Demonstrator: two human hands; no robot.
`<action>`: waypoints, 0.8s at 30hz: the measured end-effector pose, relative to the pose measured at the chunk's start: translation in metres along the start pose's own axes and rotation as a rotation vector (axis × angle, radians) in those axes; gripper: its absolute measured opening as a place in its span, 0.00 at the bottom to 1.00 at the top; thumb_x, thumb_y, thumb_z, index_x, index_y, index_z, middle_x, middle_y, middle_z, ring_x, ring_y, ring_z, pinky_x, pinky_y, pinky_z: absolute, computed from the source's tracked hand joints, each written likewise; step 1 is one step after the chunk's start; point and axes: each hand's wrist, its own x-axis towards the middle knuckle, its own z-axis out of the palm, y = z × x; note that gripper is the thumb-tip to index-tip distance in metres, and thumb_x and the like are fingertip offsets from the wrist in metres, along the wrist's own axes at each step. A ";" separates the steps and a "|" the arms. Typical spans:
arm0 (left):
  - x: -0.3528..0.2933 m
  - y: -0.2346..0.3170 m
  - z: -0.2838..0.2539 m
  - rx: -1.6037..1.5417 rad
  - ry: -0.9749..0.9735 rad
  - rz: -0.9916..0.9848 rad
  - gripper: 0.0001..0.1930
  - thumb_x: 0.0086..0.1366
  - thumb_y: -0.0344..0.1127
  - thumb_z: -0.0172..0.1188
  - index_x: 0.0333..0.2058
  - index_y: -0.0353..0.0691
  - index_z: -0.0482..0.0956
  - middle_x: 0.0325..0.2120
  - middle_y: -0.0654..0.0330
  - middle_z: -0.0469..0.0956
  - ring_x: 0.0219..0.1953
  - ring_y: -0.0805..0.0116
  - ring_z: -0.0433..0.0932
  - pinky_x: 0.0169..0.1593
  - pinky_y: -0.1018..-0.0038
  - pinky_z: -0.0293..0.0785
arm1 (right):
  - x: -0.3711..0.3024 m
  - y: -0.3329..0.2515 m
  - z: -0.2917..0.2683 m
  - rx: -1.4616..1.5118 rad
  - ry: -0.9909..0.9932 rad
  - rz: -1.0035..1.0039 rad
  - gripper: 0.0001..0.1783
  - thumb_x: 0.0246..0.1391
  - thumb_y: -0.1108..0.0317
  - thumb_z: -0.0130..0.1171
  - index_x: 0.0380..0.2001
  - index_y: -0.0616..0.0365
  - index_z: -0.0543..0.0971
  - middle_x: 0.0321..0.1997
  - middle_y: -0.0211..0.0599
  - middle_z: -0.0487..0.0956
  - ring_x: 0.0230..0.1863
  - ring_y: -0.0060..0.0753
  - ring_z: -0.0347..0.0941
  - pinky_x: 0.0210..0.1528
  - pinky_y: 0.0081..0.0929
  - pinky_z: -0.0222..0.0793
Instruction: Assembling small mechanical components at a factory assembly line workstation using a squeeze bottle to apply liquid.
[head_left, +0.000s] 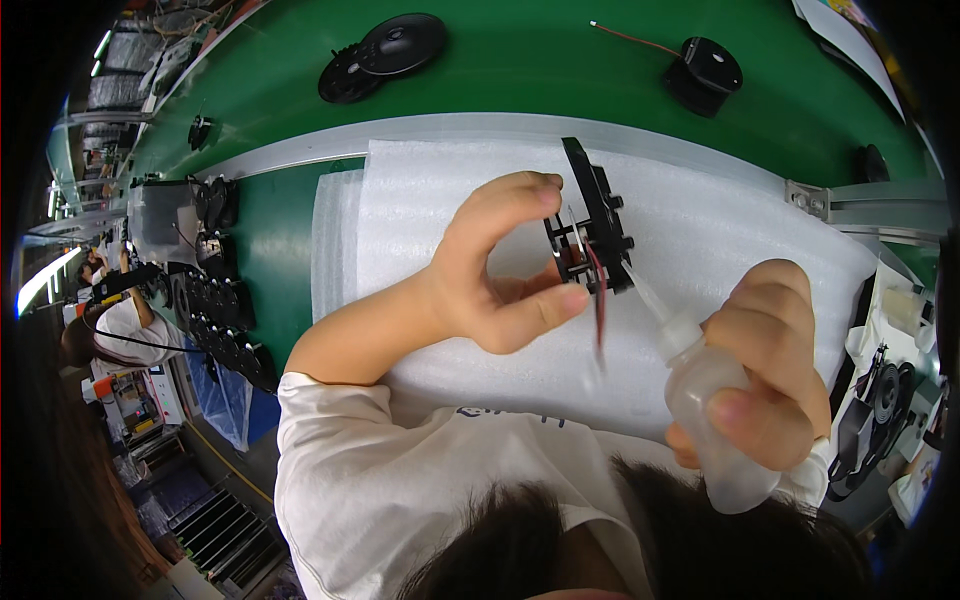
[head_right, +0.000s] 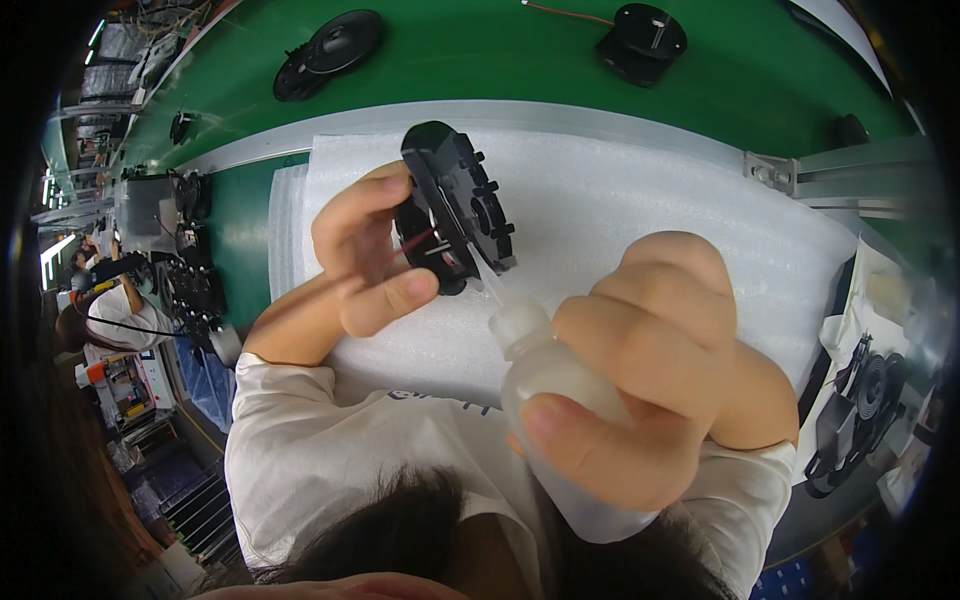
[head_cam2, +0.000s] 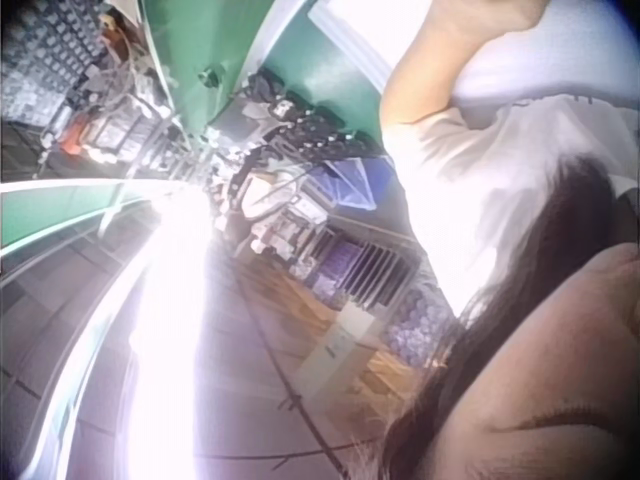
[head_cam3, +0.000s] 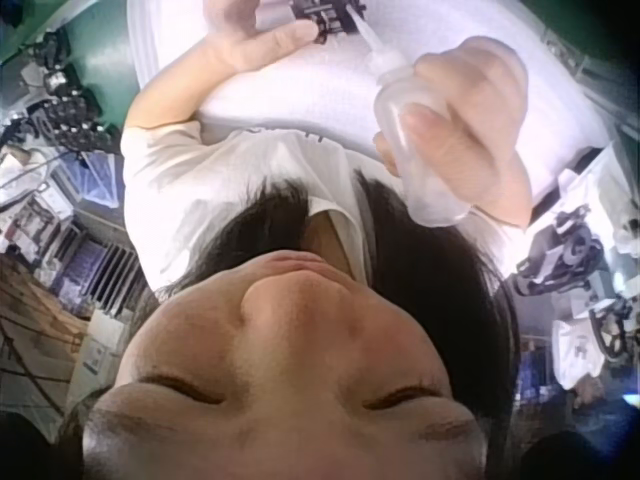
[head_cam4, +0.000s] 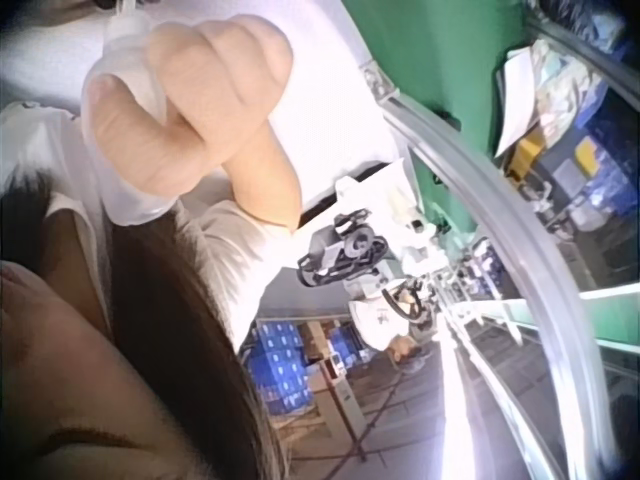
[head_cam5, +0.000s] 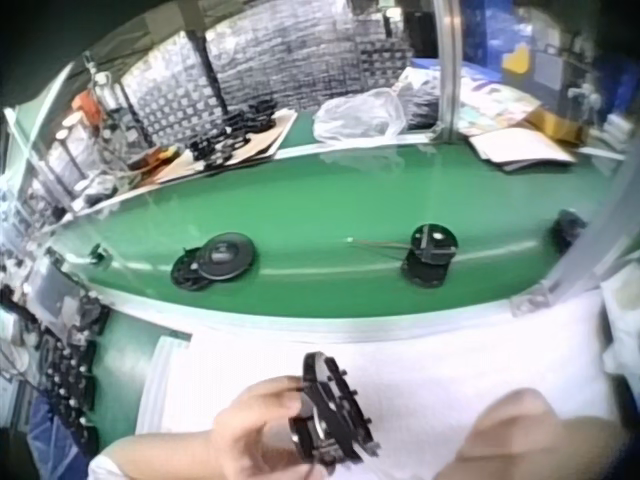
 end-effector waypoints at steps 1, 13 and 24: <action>-0.001 0.000 0.000 -0.105 0.035 -0.101 0.25 0.42 0.20 0.60 0.42 0.30 0.63 0.41 0.46 0.64 0.41 0.58 0.69 0.45 0.66 0.67 | 0.000 0.000 -0.001 -0.002 -0.031 -0.013 0.23 0.43 0.59 0.56 0.41 0.52 0.61 0.27 0.43 0.67 0.21 0.34 0.57 0.22 0.31 0.50; 0.013 -0.015 0.000 0.216 0.021 0.316 0.36 0.36 0.30 0.70 0.45 0.38 0.60 0.42 0.45 0.60 0.36 0.62 0.71 0.35 0.73 0.71 | -0.003 0.001 -0.001 -0.048 -0.037 -0.069 0.22 0.43 0.56 0.57 0.40 0.47 0.61 0.27 0.39 0.66 0.22 0.33 0.60 0.23 0.31 0.54; 0.005 -0.016 -0.004 0.153 0.020 0.150 0.41 0.34 0.38 0.72 0.45 0.34 0.55 0.37 0.49 0.66 0.40 0.61 0.69 0.44 0.69 0.66 | 0.000 0.001 0.003 -0.002 -0.058 -0.050 0.23 0.43 0.55 0.57 0.40 0.47 0.61 0.29 0.39 0.66 0.23 0.34 0.61 0.24 0.32 0.55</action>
